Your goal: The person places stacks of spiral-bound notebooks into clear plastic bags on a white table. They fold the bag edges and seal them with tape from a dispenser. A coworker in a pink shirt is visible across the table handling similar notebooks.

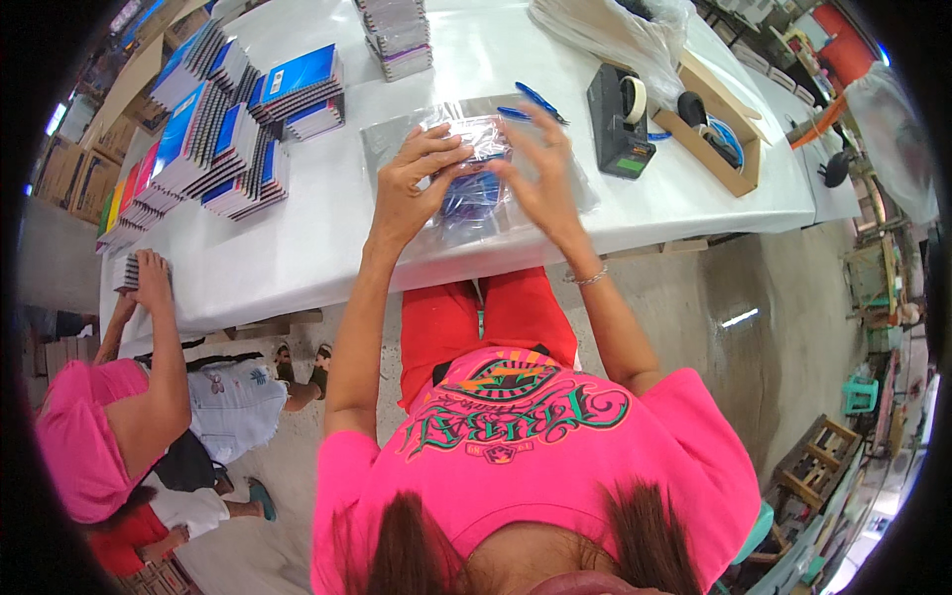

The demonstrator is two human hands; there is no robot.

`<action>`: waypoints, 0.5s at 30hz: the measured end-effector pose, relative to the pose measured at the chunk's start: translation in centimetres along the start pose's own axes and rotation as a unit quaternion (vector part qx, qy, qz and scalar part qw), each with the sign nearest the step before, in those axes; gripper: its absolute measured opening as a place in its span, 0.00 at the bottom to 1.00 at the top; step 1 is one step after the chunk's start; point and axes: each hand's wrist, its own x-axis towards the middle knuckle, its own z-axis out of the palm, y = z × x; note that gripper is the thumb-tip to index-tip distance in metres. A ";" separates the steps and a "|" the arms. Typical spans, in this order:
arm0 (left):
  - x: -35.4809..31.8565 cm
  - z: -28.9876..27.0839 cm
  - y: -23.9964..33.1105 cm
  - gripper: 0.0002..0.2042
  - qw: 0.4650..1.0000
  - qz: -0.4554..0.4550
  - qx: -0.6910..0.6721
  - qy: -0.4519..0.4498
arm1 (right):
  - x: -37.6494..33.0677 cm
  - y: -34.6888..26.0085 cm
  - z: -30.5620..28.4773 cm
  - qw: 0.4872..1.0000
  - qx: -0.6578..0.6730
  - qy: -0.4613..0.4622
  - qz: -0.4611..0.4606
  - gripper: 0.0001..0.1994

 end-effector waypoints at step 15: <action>0.4 0.4 0.6 0.10 0.999 -0.003 -0.029 0.023 | 1.5 16.9 -13.9 0.871 0.129 0.048 0.472 0.11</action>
